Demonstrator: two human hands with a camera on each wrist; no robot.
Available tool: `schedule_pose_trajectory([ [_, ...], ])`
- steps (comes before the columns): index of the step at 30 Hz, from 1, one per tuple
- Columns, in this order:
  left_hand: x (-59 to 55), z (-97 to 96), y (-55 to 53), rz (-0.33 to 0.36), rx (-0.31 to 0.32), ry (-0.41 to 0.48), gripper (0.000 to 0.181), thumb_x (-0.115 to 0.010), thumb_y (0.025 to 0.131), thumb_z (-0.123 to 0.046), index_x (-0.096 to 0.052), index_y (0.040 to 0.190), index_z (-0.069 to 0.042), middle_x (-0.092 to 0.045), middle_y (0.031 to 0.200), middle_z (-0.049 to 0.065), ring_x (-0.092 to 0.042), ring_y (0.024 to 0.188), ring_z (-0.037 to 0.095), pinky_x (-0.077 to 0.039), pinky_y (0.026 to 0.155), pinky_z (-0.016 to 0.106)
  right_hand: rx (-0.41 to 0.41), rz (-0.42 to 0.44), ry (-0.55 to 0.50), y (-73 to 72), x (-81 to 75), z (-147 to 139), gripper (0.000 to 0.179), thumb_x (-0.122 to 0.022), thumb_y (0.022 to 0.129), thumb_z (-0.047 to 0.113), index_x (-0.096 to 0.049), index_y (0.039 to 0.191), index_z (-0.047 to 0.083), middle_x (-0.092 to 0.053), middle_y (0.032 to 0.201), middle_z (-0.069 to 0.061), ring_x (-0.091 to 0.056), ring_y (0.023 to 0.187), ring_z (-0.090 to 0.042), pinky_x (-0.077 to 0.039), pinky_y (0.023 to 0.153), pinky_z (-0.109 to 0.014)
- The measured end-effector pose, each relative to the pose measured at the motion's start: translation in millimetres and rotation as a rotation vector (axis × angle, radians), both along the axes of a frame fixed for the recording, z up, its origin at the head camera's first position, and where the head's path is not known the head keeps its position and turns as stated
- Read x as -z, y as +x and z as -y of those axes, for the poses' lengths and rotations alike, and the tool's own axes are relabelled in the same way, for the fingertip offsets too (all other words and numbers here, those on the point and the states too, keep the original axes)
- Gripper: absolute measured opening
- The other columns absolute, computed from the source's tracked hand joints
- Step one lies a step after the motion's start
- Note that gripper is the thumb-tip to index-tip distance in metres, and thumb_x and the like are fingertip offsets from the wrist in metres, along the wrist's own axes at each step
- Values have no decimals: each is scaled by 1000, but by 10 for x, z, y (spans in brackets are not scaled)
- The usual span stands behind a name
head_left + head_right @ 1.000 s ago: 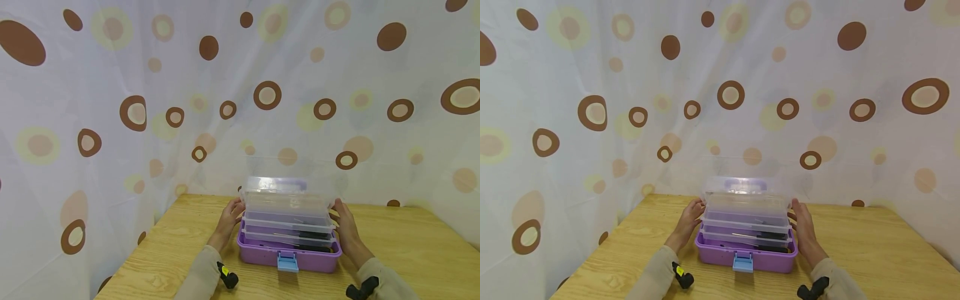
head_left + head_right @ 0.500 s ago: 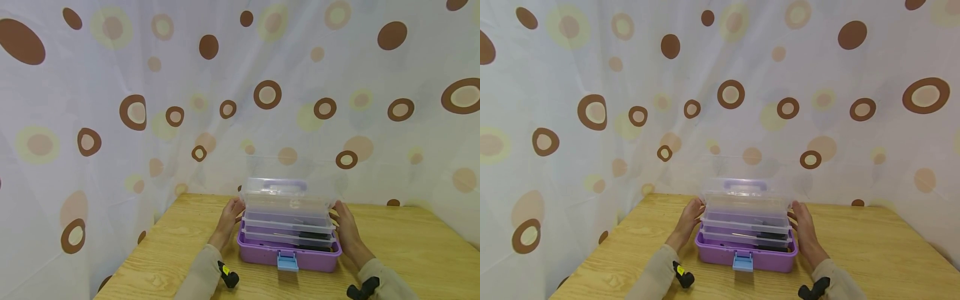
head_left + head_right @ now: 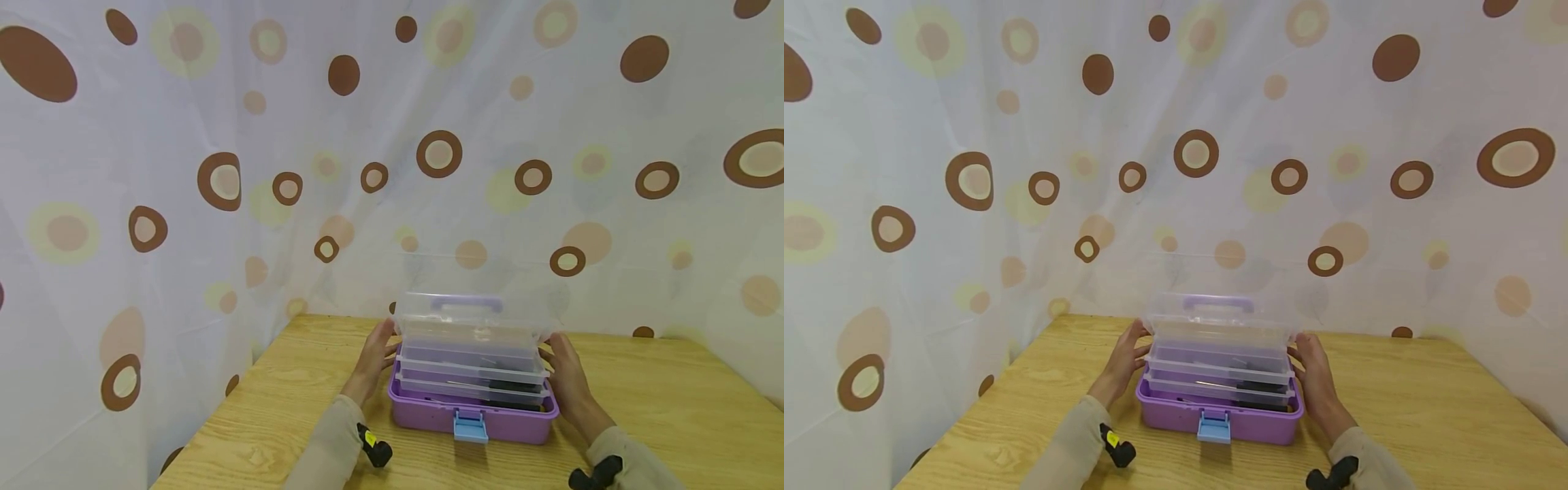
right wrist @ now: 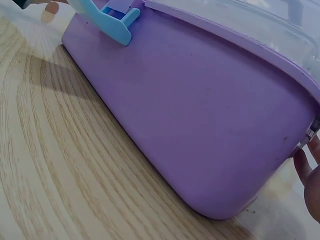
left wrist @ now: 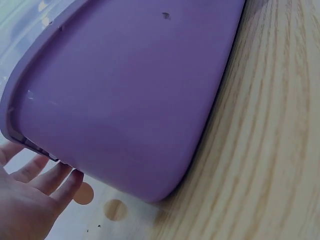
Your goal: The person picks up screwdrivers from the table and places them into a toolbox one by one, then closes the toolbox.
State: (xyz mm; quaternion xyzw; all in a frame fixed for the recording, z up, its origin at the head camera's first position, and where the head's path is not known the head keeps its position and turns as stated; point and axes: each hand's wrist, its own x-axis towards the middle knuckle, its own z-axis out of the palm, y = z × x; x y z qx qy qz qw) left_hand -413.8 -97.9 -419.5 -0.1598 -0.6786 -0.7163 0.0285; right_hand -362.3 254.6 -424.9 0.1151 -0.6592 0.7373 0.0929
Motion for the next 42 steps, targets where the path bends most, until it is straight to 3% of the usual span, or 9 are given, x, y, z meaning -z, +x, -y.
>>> schedule_pose_trajectory([
  [3,-6,6,-5,5,9,3,65,-40,107,-58,-49,143,-4,-47,142,21,-52,130,50,-48,104,54,-9,-5,-2,4,3,-11,40,-26,112,52,-37,137,23,-26,147,-6,-16,147,-41,-47,89,-27],
  [13,26,79,-60,78,115,36,59,-45,106,-55,-49,139,-6,-39,151,20,-46,133,53,-52,98,54,-53,-14,9,41,34,-38,36,-23,111,53,-35,136,31,-24,146,-1,-8,149,-45,-48,89,-25],
  [23,29,91,-53,65,180,91,48,-49,106,-51,-51,130,-10,-28,162,22,-39,139,53,-49,101,56,-101,-46,-3,42,86,-67,32,-22,112,51,-34,136,33,-21,150,-7,-5,149,-46,-49,90,-25],
  [29,38,113,-38,50,211,119,52,-49,107,-47,-47,139,-5,-27,163,21,-34,143,52,-46,105,55,-147,-103,-25,33,124,-100,29,-23,114,44,-36,136,31,-31,144,4,-21,141,-28,-49,92,-26],
  [33,60,140,-41,44,236,137,48,-48,108,-45,-48,137,-6,-31,158,21,-35,143,51,-45,106,55,-248,-148,-54,25,169,-178,27,-22,115,36,-40,134,30,-40,141,11,-35,133,-11,-50,95,-28],
  [37,99,170,-50,50,270,154,40,-48,108,-41,-47,131,-8,-37,153,21,-38,142,47,-46,105,53,-347,-183,-72,14,205,-265,27,-23,115,29,-45,130,29,-46,142,16,-42,132,-6,-51,97,-31],
  [42,116,194,-56,53,311,155,52,-48,107,-37,-37,142,0,-32,157,24,-35,144,46,-44,109,53,-426,-168,-55,11,195,-343,27,-23,115,28,-44,132,31,-47,146,22,-41,133,-3,-47,100,-29],
])
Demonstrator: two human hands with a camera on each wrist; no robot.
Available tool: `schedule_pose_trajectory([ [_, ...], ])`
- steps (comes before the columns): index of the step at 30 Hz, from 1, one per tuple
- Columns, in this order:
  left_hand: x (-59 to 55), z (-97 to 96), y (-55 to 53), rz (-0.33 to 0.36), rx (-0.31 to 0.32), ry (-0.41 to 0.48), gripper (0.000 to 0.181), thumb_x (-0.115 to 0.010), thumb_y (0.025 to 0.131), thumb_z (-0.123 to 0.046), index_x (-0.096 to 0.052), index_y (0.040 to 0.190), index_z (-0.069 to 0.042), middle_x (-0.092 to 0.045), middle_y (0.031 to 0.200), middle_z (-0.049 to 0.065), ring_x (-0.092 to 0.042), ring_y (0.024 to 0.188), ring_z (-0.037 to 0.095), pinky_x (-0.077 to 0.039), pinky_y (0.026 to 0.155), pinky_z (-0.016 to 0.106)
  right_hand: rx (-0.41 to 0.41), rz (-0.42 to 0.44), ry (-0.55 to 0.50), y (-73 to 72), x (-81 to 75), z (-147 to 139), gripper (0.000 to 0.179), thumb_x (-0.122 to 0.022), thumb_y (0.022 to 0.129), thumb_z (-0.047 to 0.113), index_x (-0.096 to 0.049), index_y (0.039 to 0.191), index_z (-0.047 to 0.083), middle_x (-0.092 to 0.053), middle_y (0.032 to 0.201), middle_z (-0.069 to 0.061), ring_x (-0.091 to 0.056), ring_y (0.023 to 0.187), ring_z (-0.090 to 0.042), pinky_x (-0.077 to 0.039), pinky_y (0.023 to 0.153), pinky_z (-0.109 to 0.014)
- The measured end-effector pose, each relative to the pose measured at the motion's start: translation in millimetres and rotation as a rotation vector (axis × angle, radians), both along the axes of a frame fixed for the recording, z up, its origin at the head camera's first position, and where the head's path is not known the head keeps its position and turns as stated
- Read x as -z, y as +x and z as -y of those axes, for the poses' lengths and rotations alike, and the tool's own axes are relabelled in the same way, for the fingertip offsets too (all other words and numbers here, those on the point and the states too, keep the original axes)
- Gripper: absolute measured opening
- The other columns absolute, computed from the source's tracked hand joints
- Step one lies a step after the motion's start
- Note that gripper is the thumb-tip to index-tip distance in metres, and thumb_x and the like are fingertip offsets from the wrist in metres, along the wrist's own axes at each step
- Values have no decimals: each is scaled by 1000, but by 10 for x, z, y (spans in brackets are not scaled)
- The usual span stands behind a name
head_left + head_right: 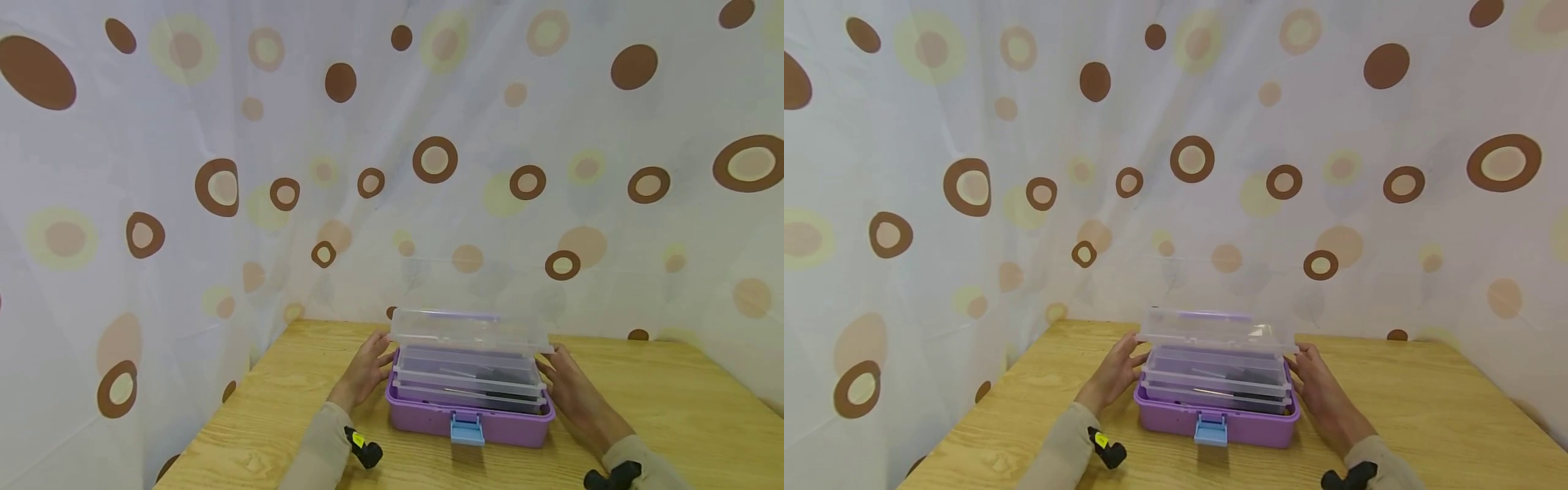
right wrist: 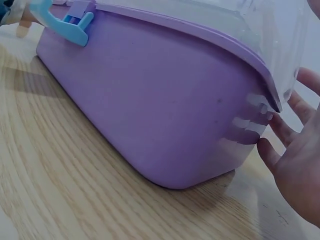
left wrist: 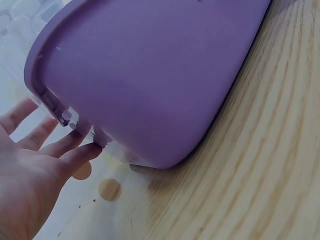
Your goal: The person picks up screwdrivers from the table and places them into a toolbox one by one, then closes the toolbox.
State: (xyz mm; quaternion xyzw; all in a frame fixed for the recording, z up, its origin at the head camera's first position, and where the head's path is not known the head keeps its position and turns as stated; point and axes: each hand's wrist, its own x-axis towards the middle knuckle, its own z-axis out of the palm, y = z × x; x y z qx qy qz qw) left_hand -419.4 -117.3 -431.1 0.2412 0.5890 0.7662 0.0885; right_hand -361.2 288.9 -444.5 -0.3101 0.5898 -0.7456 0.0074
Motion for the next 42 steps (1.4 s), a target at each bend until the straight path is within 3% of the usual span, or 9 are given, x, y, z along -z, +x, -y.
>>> schedule_pose_trajectory([
  [6,48,49,-28,3,49,6,54,-51,106,-34,-35,145,-1,-35,155,24,-41,140,41,-47,104,49,-183,29,-33,-8,-12,-65,33,-21,115,22,-39,141,30,-49,149,18,-44,136,-2,-43,106,-28],
  [13,84,115,-18,-13,114,36,52,-61,104,-33,-40,143,-5,-38,150,18,-50,131,32,-51,99,45,-380,161,-134,-21,24,-133,48,-17,115,19,-38,153,39,-48,153,17,-43,140,-4,-36,113,-28],
  [19,115,156,-25,-42,164,51,54,-68,102,-36,-44,141,-9,-39,152,13,-56,125,29,-52,98,45,-505,190,-162,-48,39,-193,54,-16,114,14,-41,155,38,-44,158,10,-38,144,-9,-32,117,-32],
  [27,154,175,-46,-36,206,71,51,-71,101,-29,-45,141,-13,-31,157,12,-55,126,28,-51,101,46,-550,216,-199,-41,33,-221,54,-18,113,9,-42,156,31,-42,160,6,-36,146,-11,-30,119,-33],
  [36,126,247,-28,-9,239,32,74,-70,97,-14,-27,157,-4,-18,166,14,-54,127,29,-47,106,47,-570,188,-174,-61,44,-241,64,-27,109,-4,-35,160,33,-36,163,12,-31,149,-12,-26,120,-33],
  [42,131,291,5,62,290,20,90,-76,91,-8,-23,163,-16,-15,170,4,-54,130,35,-45,108,52,-555,191,-117,-30,61,-266,68,-31,107,-6,-29,162,34,-36,162,15,-31,149,-12,-27,120,-34],
])
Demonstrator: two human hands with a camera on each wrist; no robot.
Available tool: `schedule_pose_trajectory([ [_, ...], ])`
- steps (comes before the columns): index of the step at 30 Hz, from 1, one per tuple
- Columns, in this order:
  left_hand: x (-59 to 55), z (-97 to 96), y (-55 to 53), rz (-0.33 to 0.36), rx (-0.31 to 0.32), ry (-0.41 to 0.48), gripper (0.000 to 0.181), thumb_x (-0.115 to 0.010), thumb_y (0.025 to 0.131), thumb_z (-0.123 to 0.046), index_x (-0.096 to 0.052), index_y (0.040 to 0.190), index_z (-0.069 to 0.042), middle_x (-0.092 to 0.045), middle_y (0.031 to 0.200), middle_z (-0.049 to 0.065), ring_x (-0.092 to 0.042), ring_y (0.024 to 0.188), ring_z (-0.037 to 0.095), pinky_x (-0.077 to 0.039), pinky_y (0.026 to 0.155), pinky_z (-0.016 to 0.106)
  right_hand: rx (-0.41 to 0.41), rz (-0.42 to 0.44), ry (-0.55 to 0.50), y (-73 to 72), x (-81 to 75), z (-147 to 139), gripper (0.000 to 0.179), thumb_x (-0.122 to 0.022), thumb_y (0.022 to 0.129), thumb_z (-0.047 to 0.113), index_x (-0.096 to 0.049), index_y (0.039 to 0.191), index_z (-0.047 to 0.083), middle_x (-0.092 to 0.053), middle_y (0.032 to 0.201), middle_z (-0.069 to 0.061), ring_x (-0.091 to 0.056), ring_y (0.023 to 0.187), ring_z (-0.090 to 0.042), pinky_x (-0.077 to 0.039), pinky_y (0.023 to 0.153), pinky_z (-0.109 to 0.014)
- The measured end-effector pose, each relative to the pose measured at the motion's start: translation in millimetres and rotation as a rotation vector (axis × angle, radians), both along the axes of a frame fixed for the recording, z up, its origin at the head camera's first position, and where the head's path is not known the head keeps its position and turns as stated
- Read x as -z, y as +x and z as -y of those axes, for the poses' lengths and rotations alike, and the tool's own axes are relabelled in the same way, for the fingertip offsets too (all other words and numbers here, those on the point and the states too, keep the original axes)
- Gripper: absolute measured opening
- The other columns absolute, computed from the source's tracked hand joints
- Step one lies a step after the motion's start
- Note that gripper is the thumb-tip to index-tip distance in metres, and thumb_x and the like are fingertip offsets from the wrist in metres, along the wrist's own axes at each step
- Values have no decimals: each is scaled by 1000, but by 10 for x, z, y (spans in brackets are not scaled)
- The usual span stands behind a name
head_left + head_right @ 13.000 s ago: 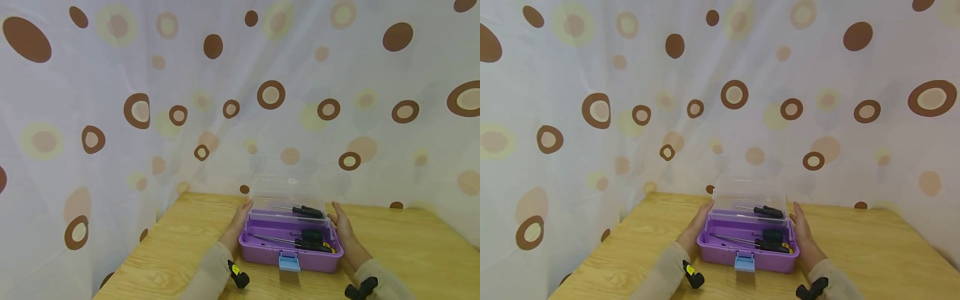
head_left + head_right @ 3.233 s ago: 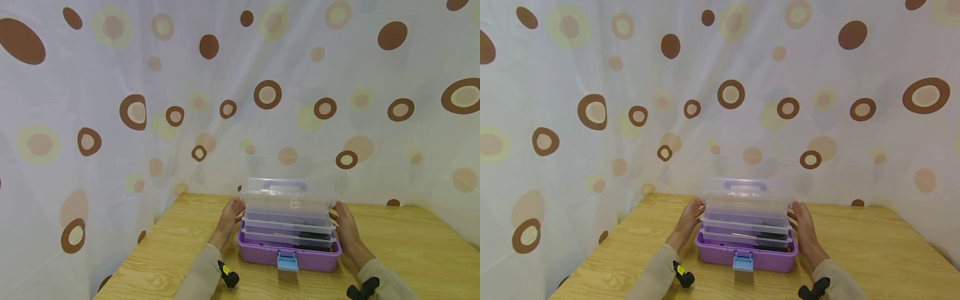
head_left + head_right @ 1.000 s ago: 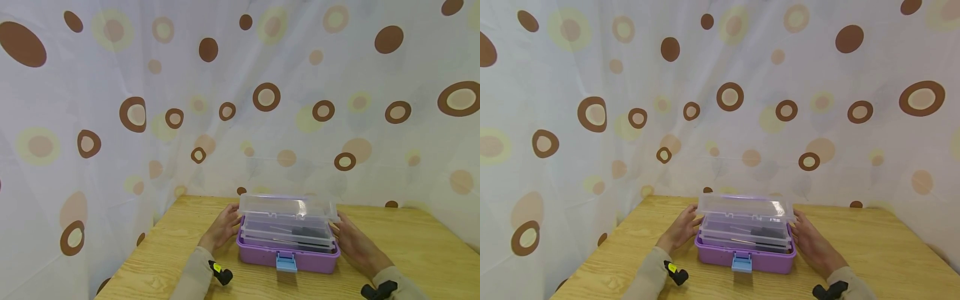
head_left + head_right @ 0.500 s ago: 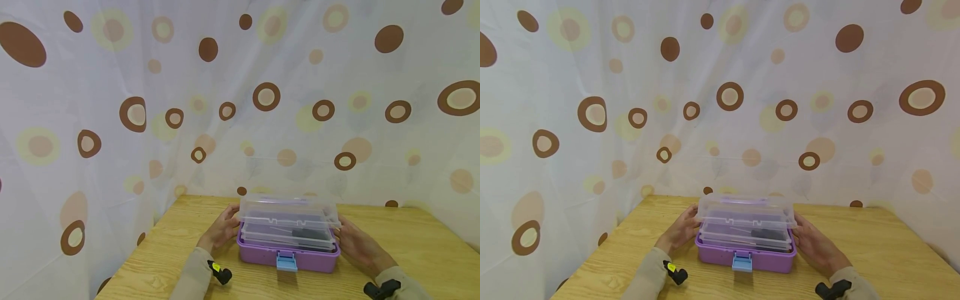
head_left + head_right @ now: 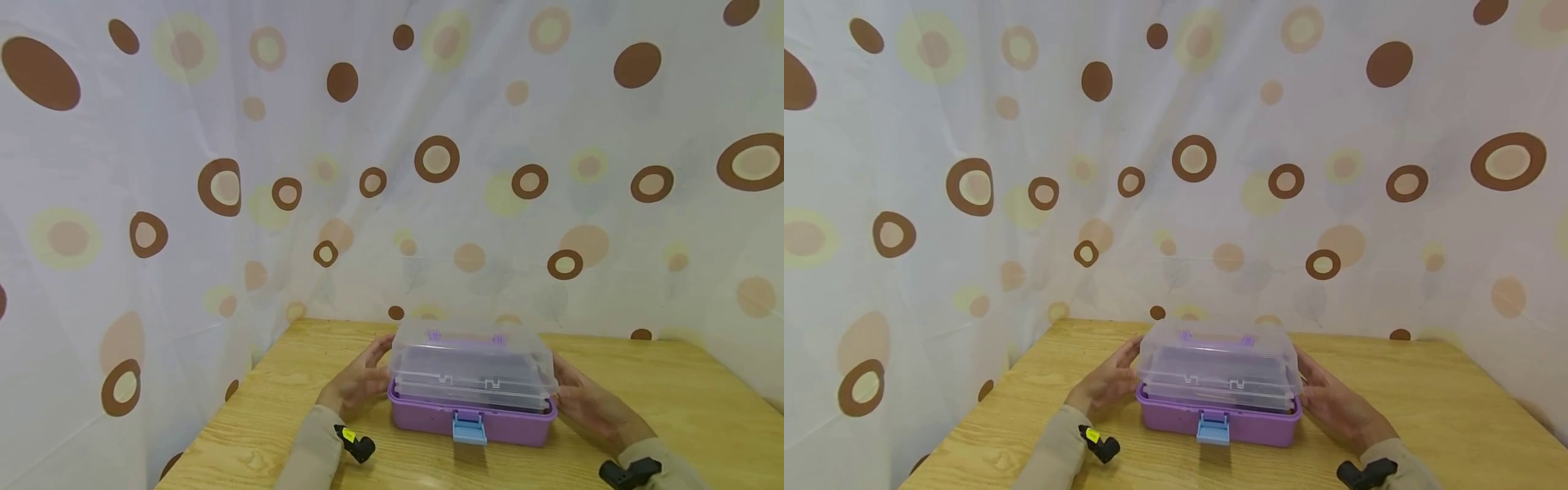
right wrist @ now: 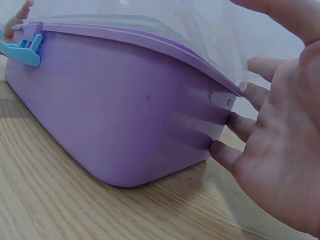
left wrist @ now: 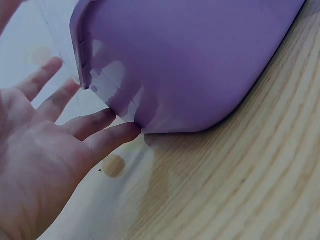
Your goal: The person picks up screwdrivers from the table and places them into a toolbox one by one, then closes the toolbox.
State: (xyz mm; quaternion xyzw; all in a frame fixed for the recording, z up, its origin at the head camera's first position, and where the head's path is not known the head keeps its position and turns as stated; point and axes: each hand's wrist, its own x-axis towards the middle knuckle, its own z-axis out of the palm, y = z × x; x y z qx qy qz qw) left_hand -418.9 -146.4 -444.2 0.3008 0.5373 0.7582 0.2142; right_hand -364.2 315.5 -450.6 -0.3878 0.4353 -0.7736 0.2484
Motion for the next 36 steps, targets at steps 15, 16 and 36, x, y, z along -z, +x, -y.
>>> schedule_pose_trajectory([
  [15,3,50,19,-18,87,2,105,-81,86,3,-16,166,-19,-9,172,1,-35,147,35,-42,111,50,45,-71,101,6,18,-13,93,-47,102,-8,4,167,32,-31,161,21,-28,148,-6,-30,119,-36],
  [16,-4,51,27,-12,93,5,106,-82,85,3,-16,166,-19,-8,172,1,-35,147,35,-42,111,50,41,-71,102,4,20,-15,93,-48,102,-8,5,167,33,-31,162,22,-28,148,-6,-30,119,-36],
  [36,12,92,23,-35,151,-34,121,-75,84,14,6,167,-23,9,173,2,-13,155,36,-42,111,51,34,-71,142,3,48,-40,103,-52,100,-10,18,164,29,-19,163,22,-26,150,-6,-28,120,-37],
])
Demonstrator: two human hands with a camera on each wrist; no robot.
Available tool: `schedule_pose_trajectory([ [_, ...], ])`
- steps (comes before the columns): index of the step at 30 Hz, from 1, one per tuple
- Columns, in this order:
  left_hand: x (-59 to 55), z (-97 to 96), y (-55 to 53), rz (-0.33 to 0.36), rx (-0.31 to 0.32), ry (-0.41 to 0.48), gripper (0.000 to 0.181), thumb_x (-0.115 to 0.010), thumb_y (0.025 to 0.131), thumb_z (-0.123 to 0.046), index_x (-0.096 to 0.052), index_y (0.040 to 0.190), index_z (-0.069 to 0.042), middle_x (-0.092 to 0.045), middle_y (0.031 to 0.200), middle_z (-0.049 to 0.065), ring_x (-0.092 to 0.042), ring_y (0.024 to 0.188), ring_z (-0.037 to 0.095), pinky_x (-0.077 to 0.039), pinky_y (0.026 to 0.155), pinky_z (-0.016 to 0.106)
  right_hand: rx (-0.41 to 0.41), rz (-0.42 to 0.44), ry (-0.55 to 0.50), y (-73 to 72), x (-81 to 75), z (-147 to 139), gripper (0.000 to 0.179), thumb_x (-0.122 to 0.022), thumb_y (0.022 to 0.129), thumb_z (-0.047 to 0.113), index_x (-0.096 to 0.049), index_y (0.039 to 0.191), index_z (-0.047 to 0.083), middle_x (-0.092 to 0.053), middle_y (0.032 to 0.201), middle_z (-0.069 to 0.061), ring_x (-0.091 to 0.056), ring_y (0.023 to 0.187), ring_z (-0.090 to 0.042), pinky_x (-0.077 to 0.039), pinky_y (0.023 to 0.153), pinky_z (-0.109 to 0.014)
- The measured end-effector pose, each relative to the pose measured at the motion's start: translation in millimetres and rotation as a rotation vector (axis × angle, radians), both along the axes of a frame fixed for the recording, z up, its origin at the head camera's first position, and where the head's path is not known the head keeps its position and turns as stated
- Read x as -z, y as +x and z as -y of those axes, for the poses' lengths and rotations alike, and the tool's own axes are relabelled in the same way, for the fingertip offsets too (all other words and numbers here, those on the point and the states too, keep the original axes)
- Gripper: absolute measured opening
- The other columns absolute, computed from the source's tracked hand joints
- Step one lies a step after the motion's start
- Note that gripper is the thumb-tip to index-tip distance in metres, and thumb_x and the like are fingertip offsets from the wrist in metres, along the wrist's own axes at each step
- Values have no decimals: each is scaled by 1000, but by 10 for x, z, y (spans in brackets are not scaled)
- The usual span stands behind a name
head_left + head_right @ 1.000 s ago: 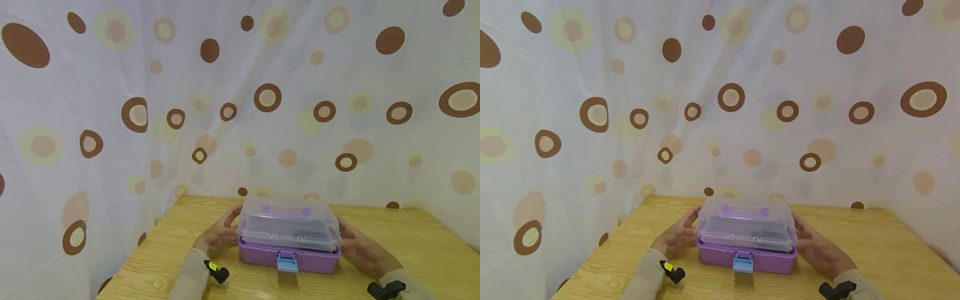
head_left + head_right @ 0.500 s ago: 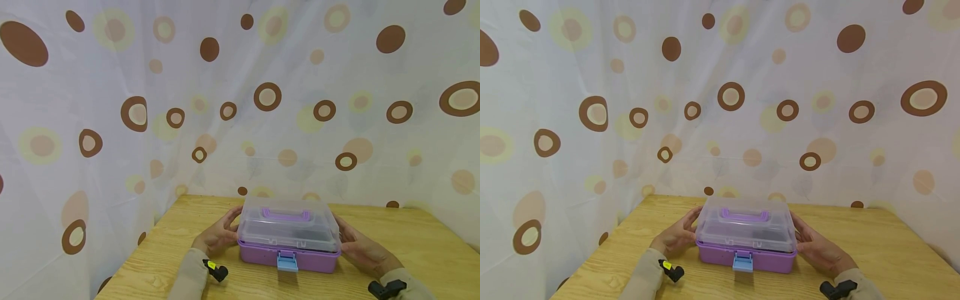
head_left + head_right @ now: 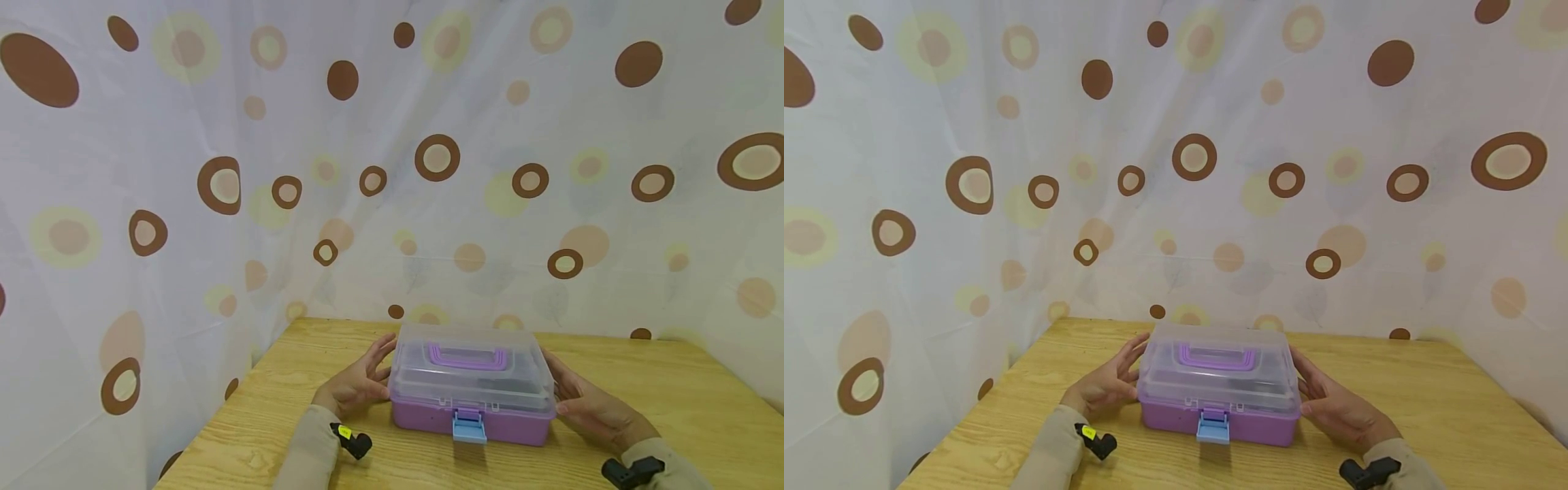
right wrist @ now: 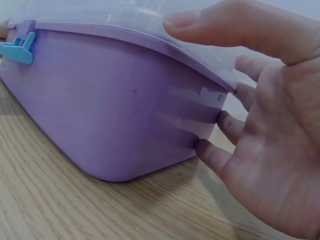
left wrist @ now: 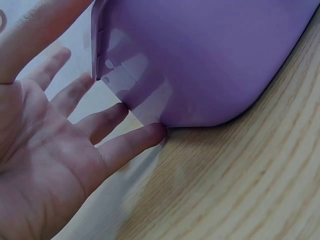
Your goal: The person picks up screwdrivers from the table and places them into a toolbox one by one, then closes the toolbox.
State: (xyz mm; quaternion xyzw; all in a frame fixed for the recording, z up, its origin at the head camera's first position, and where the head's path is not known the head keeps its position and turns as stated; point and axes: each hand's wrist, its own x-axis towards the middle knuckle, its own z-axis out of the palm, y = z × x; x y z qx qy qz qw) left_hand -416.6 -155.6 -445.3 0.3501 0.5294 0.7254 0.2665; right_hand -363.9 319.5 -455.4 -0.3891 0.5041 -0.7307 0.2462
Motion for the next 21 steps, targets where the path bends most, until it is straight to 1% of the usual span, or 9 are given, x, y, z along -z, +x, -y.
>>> schedule_pose_trajectory([
  [4,11,-2,-7,9,-2,-3,121,-73,85,16,7,167,-24,7,173,-1,-16,155,34,-42,110,50,0,-10,10,7,-9,-2,102,-50,100,-10,18,164,30,-16,164,22,-25,150,-5,-29,120,-37],
  [8,17,3,-1,8,-3,-1,121,-73,85,16,6,167,-24,8,173,0,-15,155,35,-42,111,51,0,-22,12,11,-9,2,100,-50,100,-10,15,165,30,-13,164,19,-25,150,-6,-30,119,-38],
  [12,18,6,8,5,0,-2,121,-75,85,15,5,167,-24,9,173,1,-13,155,36,-41,112,51,10,2,36,7,2,-9,102,-51,101,-8,18,164,32,-18,162,25,-25,149,-4,-28,120,-37],
  [16,16,4,6,4,1,-2,121,-74,85,15,6,167,-23,8,173,1,-14,155,35,-41,112,51,36,19,64,6,1,-20,104,-52,101,-7,23,162,31,-21,160,29,-25,148,-1,-28,120,-36],
  [21,13,4,-2,5,3,1,120,-74,85,15,4,167,-24,8,173,0,-16,154,34,-41,111,51,24,3,45,7,-15,-19,103,-51,101,-8,23,162,29,-15,162,24,-26,148,-2,-28,120,-36],
])
